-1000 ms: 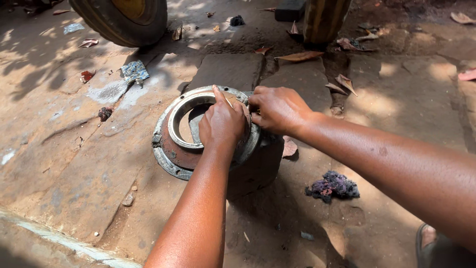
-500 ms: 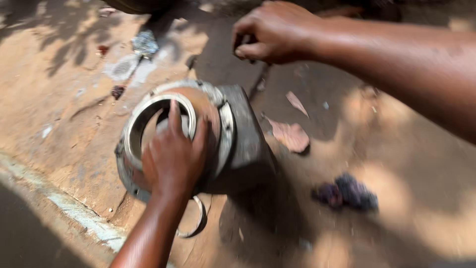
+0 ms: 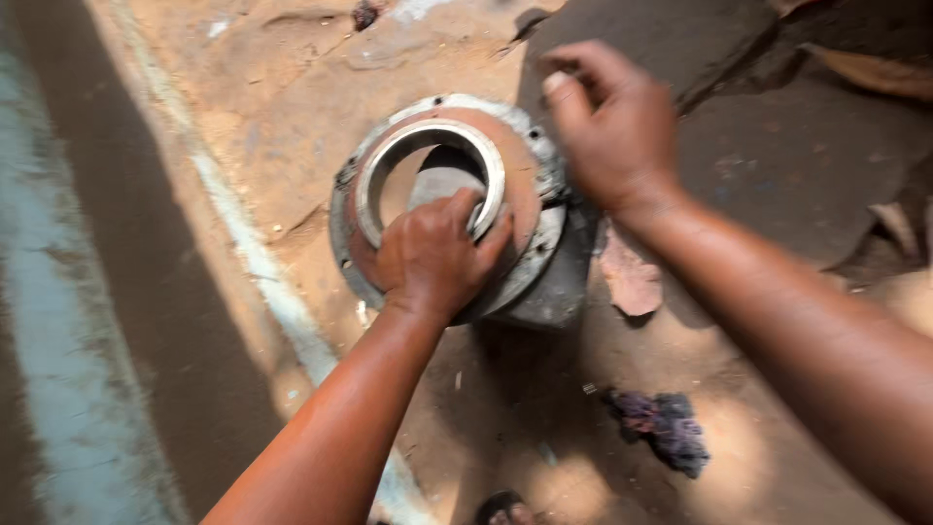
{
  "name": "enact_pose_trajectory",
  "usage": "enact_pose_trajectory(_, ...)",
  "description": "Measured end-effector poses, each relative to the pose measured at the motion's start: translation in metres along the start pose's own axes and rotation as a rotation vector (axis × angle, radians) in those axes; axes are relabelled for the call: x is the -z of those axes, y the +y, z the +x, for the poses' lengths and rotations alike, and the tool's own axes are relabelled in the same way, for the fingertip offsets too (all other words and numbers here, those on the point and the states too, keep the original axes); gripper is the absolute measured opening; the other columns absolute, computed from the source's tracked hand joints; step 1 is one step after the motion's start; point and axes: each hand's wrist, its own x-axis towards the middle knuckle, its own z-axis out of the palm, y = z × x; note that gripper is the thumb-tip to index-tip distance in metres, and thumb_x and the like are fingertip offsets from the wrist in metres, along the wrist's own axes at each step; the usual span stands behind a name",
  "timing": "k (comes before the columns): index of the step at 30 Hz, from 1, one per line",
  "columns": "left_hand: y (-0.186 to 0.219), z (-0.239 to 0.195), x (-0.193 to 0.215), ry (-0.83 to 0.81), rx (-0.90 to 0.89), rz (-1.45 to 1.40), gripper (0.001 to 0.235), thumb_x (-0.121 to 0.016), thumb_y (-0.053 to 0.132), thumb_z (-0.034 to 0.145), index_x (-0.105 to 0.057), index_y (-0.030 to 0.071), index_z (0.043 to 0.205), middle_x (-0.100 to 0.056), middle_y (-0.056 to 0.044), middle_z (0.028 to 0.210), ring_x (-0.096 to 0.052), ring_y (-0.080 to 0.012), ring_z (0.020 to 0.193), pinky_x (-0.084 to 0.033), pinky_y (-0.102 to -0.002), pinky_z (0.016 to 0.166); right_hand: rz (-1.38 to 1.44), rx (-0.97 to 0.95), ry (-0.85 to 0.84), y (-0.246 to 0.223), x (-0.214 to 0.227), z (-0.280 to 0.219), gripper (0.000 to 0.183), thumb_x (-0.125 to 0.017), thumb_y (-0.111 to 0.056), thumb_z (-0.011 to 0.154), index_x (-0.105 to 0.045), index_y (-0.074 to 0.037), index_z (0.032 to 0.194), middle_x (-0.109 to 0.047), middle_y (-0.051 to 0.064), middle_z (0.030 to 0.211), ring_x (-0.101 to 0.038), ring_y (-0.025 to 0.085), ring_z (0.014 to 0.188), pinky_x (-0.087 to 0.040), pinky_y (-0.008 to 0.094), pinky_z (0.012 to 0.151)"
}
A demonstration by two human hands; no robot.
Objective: The person uses a yellow scraper tool to clean the inner and outer surfaces of a large, circular metal machinery part resting on a stone block. They repeatedly scrape the metal ring and the surrounding flange area to remove debris.
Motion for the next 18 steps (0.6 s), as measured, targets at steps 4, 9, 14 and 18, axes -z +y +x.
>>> enact_pose_trajectory(4,-0.005,0.01,-0.002,0.009,0.014,0.039,0.037,-0.07,0.048,0.089,-0.066,0.012,0.08,-0.07,-0.016,0.071,-0.068,-0.0386,0.066,-0.052,-0.053,0.058,-0.027,-0.122,0.049,0.002,-0.043,-0.007,0.026,-0.061,-0.026,0.097,-0.074,-0.015,0.116,-0.078,0.007,0.106,-0.075,0.022,0.094,-0.056,0.036,0.079)
enact_pose_trajectory(9,0.004,0.008,-0.005,0.005,0.038,0.057,0.043,-0.066,0.053,0.091,-0.069,0.011,0.082,-0.071,-0.018,0.074,-0.07,-0.0397,0.07,-0.053,-0.054,0.061,-0.102,0.032,0.152,0.022,-0.064,-0.03,0.025,-0.058,-0.027,0.099,-0.071,-0.016,0.117,-0.074,0.008,0.111,-0.071,0.035,0.099,-0.056,0.043,0.081)
enact_pose_trajectory(14,0.012,-0.008,0.0,-0.052,0.074,0.122,0.052,-0.059,0.061,0.098,-0.072,0.012,0.085,-0.072,-0.021,0.079,-0.07,-0.0411,0.074,-0.053,-0.054,0.066,-0.179,0.069,0.091,0.018,-0.043,-0.047,0.025,-0.061,-0.028,0.097,-0.074,-0.016,0.115,-0.075,0.011,0.107,-0.071,0.036,0.097,-0.056,0.045,0.08)
enact_pose_trajectory(18,0.003,0.027,0.001,0.034,0.055,0.098,0.045,-0.059,0.058,0.093,-0.076,0.017,0.089,-0.072,-0.022,0.077,-0.07,-0.0435,0.073,-0.054,-0.056,0.064,-0.236,0.087,-0.033,0.015,-0.027,-0.003,0.027,-0.063,-0.029,0.091,-0.076,-0.018,0.111,-0.076,0.011,0.103,-0.072,0.035,0.093,-0.056,0.046,0.082)
